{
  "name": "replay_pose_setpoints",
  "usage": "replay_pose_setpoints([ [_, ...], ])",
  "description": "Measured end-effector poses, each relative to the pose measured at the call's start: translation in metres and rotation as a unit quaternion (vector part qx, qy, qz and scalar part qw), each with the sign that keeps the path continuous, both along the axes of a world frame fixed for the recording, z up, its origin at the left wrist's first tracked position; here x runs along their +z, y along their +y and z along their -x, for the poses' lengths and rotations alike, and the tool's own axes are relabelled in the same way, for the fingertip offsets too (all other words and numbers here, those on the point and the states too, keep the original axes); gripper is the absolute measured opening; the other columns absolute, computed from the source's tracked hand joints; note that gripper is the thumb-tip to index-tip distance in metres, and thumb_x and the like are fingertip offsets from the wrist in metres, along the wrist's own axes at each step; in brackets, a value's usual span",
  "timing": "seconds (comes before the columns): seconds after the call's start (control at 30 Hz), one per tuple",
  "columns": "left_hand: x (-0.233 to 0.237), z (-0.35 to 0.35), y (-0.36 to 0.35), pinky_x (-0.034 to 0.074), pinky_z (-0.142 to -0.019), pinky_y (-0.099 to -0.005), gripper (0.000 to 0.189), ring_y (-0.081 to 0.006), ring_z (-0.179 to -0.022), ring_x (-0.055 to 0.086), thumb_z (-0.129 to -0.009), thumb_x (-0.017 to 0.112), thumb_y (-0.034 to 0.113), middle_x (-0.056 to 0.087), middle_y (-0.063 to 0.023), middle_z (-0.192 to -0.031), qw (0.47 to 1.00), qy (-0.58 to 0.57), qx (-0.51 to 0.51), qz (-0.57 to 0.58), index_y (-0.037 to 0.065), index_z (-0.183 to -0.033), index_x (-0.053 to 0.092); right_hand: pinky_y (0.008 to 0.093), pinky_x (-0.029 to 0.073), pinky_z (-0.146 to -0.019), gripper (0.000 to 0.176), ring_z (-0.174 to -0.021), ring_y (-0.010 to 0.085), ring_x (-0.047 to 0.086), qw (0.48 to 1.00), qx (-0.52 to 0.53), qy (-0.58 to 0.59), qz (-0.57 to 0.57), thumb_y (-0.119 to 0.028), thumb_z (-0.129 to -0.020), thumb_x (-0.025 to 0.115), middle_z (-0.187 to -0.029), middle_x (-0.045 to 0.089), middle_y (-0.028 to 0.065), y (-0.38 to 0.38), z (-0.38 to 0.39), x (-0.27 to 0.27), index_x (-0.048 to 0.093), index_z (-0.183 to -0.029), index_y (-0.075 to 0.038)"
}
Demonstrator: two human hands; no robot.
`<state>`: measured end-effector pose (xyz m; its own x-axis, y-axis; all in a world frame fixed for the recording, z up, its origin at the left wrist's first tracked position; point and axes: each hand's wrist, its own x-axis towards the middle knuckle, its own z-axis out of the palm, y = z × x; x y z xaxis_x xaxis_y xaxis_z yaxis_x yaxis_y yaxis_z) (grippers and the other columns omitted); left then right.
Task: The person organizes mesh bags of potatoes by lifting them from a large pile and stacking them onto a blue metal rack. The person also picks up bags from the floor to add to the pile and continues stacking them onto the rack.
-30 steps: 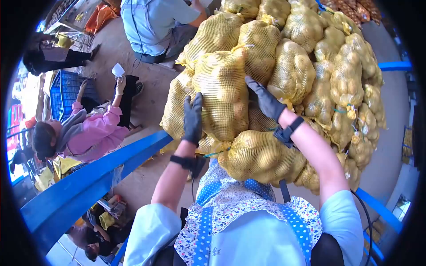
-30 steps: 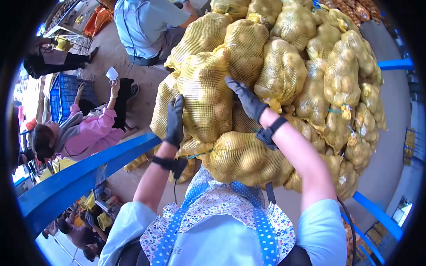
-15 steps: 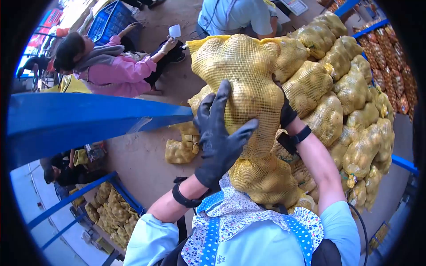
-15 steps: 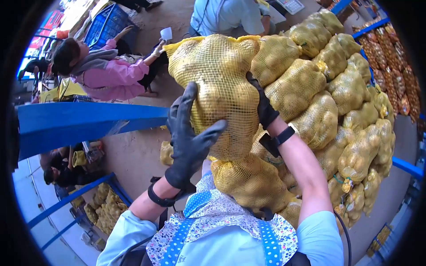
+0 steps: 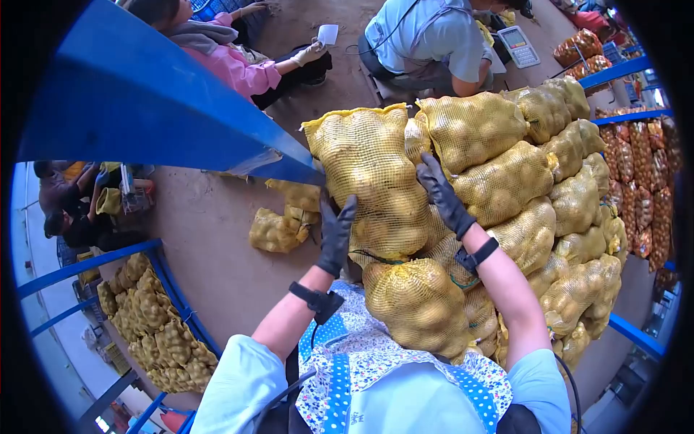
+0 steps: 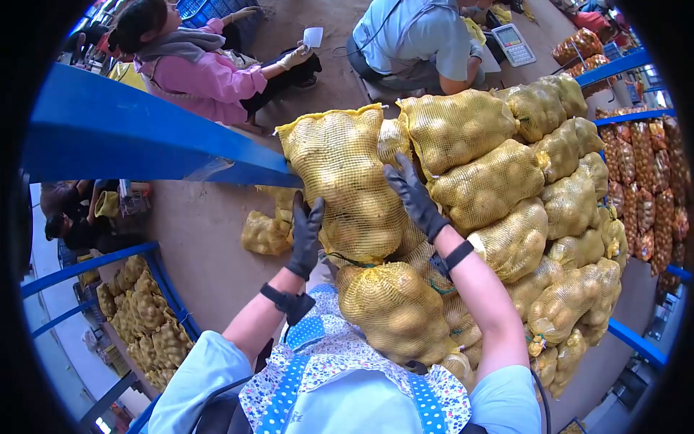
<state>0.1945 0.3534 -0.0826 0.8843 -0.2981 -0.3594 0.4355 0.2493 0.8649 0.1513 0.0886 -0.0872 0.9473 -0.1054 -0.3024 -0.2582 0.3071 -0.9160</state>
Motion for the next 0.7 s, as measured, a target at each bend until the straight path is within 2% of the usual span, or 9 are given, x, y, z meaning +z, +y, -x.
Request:
replay_pose_setpoints([
  [0.03,0.005,-0.014,0.001,0.050,-0.099,-0.0291,0.077,-0.0168,-0.119,0.054,-0.102,0.058,0.018,0.046,-0.0124,-0.138,0.995,-0.029,-0.098,-0.014,0.010,-0.157,0.005,0.0329,0.035,-0.112,0.083,-0.132,0.0230,0.047,1.000,0.001,0.002,0.000,-0.041,-0.098,0.060,-0.144,0.046,0.0140,0.004,-0.011,0.005,0.017,-0.156,-0.001],
  [0.1,0.008,-0.015,-0.017,0.050,-0.099,-0.0307,0.070,-0.0169,-0.119,0.054,-0.104,0.050,0.011,0.049,-0.0156,-0.135,0.994,0.035,-0.036,0.102,0.012,-0.156,0.004,0.0302,0.037,-0.109,0.097,-0.129,0.0214,0.049,0.976,0.066,0.096,0.182,-0.047,-0.090,0.069,-0.142,0.048,0.0147,0.018,-0.039,0.018,0.016,-0.157,0.000],
  [0.13,0.031,-0.013,-0.023,0.050,-0.100,-0.0321,0.072,-0.0187,-0.118,0.056,-0.103,0.049,0.008,0.051,-0.0171,-0.133,0.994,0.050,-0.047,0.089,0.015,-0.156,0.001,0.0296,0.039,-0.107,0.103,-0.129,0.0226,0.049,0.989,0.060,0.088,0.104,-0.052,-0.084,0.074,-0.143,0.049,0.0183,0.018,-0.050,0.034,0.022,-0.155,0.000],
  [0.23,0.042,0.019,-0.052,0.053,-0.096,-0.0343,0.095,-0.0261,-0.110,0.063,-0.097,0.051,-0.005,0.055,-0.0226,-0.126,0.994,0.102,0.006,0.038,0.020,-0.155,-0.020,0.0318,0.043,-0.105,0.075,-0.124,0.0218,0.054,0.985,0.080,-0.013,0.153,-0.042,-0.091,0.069,-0.133,0.058,0.0173,0.000,-0.050,0.049,0.042,-0.145,0.004],
  [0.3,0.039,0.045,-0.038,0.055,-0.096,-0.0375,0.103,-0.0292,-0.104,0.065,-0.092,0.055,-0.010,0.050,-0.0274,-0.130,0.958,0.195,0.026,0.209,0.019,-0.154,-0.022,0.0326,0.043,-0.104,0.052,-0.119,0.0203,0.056,0.983,0.078,0.136,-0.097,-0.036,-0.094,0.067,-0.124,0.062,0.0105,0.003,-0.030,0.061,0.057,-0.129,0.001],
  [0.37,0.042,0.066,-0.040,0.052,-0.102,-0.0394,0.095,-0.0305,-0.108,0.063,-0.088,0.064,-0.006,0.042,-0.0247,-0.137,0.979,0.175,0.047,0.097,0.011,-0.155,0.000,0.0319,0.044,-0.102,0.056,-0.119,0.0188,0.054,0.967,0.127,0.006,0.221,-0.037,-0.094,0.067,-0.126,0.060,0.0116,0.007,0.002,0.028,0.053,-0.130,0.003],
  [0.43,0.018,0.059,-0.032,0.051,-0.103,-0.0425,0.103,-0.0283,-0.126,0.053,-0.086,0.072,-0.002,0.046,-0.0230,-0.137,0.996,-0.067,0.024,-0.053,0.013,-0.153,-0.005,0.0296,0.045,-0.099,0.063,-0.116,0.0183,0.056,0.982,0.008,0.072,0.175,-0.039,-0.092,0.069,-0.127,0.059,0.0127,0.028,0.002,0.005,0.049,-0.135,0.002],
  [0.5,0.030,0.045,-0.028,0.046,-0.107,-0.0401,0.104,-0.0281,-0.129,0.047,-0.081,0.078,-0.001,0.039,-0.0206,-0.143,0.988,-0.060,-0.020,-0.143,0.009,-0.154,0.005,0.0298,0.046,-0.097,0.065,-0.113,0.0176,0.058,0.993,0.009,0.083,0.087,-0.038,-0.091,0.070,-0.125,0.061,0.0120,0.028,-0.006,0.031,0.048,-0.137,0.003],
  [0.7,0.049,0.041,-0.036,0.046,-0.105,-0.0373,0.107,-0.0286,-0.129,0.047,-0.078,0.083,0.007,0.036,-0.0178,-0.147,0.996,-0.070,-0.014,-0.060,0.007,-0.156,0.010,0.0274,0.050,-0.093,0.070,-0.109,0.0132,0.061,0.996,-0.031,0.076,0.017,-0.022,-0.090,0.073,-0.122,0.064,0.0099,0.016,-0.010,0.026,0.041,-0.145,0.005],
])
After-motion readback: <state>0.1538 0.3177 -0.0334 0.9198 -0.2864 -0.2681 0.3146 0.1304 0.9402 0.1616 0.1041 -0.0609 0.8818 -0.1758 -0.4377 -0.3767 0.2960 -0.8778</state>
